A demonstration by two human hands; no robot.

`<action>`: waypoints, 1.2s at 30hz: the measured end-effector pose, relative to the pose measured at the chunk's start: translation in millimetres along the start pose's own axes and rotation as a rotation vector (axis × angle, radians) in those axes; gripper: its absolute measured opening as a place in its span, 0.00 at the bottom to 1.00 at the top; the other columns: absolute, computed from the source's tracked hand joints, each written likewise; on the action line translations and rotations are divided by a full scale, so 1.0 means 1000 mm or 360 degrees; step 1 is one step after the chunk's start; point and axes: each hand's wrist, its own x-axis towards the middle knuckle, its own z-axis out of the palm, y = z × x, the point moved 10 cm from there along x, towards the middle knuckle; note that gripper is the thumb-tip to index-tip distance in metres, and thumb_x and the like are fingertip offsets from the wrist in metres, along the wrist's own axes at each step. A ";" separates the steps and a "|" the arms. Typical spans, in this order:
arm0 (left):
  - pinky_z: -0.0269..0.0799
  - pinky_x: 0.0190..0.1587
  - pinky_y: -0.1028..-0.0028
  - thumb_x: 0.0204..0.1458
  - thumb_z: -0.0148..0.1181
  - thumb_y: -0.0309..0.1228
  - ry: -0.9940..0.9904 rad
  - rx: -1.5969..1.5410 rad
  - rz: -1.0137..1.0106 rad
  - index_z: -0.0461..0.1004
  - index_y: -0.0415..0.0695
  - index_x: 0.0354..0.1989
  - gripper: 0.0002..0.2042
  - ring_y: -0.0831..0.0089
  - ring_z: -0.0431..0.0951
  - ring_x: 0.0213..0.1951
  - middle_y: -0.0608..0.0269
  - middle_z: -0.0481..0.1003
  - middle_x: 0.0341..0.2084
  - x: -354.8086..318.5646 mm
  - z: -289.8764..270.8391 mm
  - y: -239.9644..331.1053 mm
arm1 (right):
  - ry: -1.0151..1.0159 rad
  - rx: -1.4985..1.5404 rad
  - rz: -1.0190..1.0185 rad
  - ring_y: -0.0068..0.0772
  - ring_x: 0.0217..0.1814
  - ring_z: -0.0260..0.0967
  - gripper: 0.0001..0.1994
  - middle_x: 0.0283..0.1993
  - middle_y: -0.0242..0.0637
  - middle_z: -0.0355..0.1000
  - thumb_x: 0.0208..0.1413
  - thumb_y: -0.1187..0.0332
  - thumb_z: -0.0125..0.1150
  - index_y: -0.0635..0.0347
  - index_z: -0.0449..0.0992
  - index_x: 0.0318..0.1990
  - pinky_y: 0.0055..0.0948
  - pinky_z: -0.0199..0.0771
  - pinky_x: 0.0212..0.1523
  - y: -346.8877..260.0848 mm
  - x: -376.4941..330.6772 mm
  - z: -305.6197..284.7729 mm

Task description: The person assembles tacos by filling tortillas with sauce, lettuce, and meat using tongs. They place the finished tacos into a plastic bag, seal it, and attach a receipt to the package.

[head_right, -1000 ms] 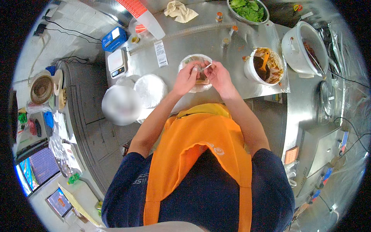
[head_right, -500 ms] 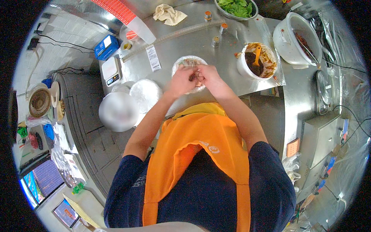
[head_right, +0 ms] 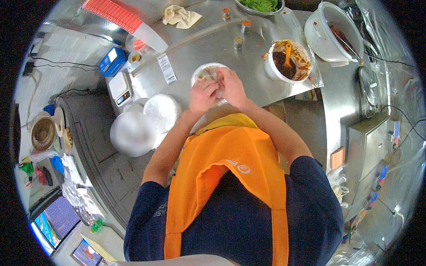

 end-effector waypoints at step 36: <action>0.81 0.48 0.58 0.57 0.62 0.30 -0.0762 0.1204 -0.1549 0.69 0.38 0.52 0.17 0.48 0.81 0.46 0.51 0.77 0.44 -0.085 -0.010 -0.265 | -0.0278 0.0461 0.0628 0.36 0.44 0.80 0.11 0.43 0.43 0.81 0.63 0.68 0.62 0.63 0.78 0.49 0.33 0.79 0.44 0.125 0.021 0.018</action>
